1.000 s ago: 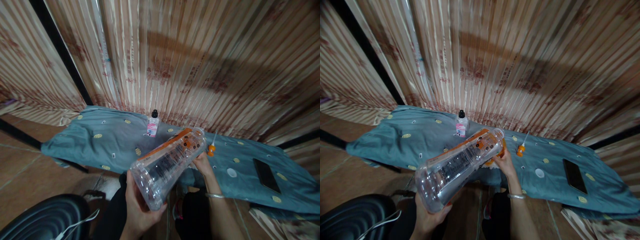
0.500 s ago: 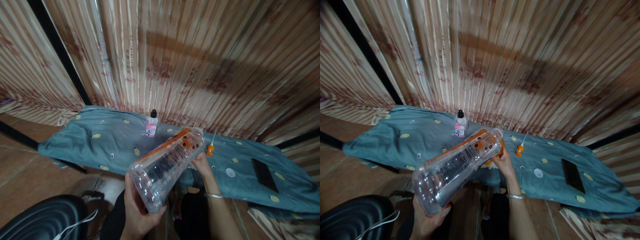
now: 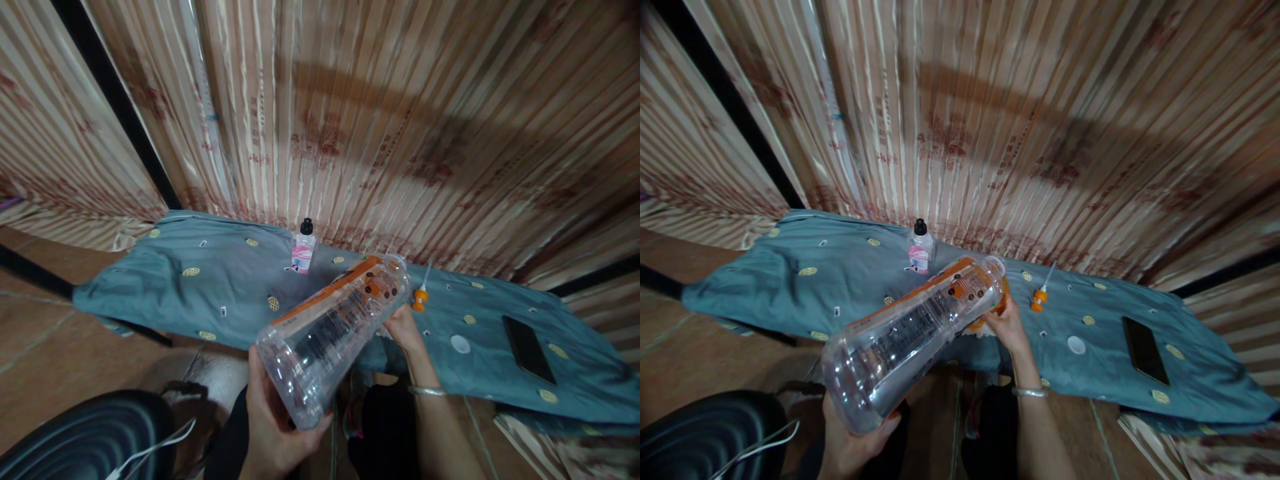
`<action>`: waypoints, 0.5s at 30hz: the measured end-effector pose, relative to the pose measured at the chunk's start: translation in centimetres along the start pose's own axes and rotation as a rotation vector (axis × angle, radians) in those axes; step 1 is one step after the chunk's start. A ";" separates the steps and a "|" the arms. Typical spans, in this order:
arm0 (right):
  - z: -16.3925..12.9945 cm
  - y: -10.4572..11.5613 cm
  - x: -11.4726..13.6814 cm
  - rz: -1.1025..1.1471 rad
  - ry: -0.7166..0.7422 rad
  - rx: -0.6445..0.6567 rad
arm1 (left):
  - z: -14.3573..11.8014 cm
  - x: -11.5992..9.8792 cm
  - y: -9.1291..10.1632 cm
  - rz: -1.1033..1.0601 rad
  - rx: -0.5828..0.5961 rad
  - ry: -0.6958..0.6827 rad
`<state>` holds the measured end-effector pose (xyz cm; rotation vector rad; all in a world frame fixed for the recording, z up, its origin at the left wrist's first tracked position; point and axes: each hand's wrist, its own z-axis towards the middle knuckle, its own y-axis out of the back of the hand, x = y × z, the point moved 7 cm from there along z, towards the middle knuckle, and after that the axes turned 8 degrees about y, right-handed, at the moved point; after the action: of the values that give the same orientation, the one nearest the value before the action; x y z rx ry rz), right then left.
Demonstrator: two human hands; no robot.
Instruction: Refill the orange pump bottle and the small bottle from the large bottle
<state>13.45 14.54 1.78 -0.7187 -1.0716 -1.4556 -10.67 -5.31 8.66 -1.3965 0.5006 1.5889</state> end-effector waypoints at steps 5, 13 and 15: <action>0.0 0.0 -0.3 0.031 -0.010 0.010 | -0.2 0.5 0.2 -0.017 0.005 0.032; -0.4 0.4 -1.4 0.030 -0.013 -0.008 | -1.0 1.8 0.8 -0.023 -0.046 0.043; -0.4 0.3 -1.5 0.015 0.002 0.014 | -1.1 1.9 0.8 -0.012 -0.059 0.060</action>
<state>14.07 14.80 0.35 -0.7147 -1.0717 -1.4341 -10.60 -5.83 6.35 -1.4920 0.4831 1.5667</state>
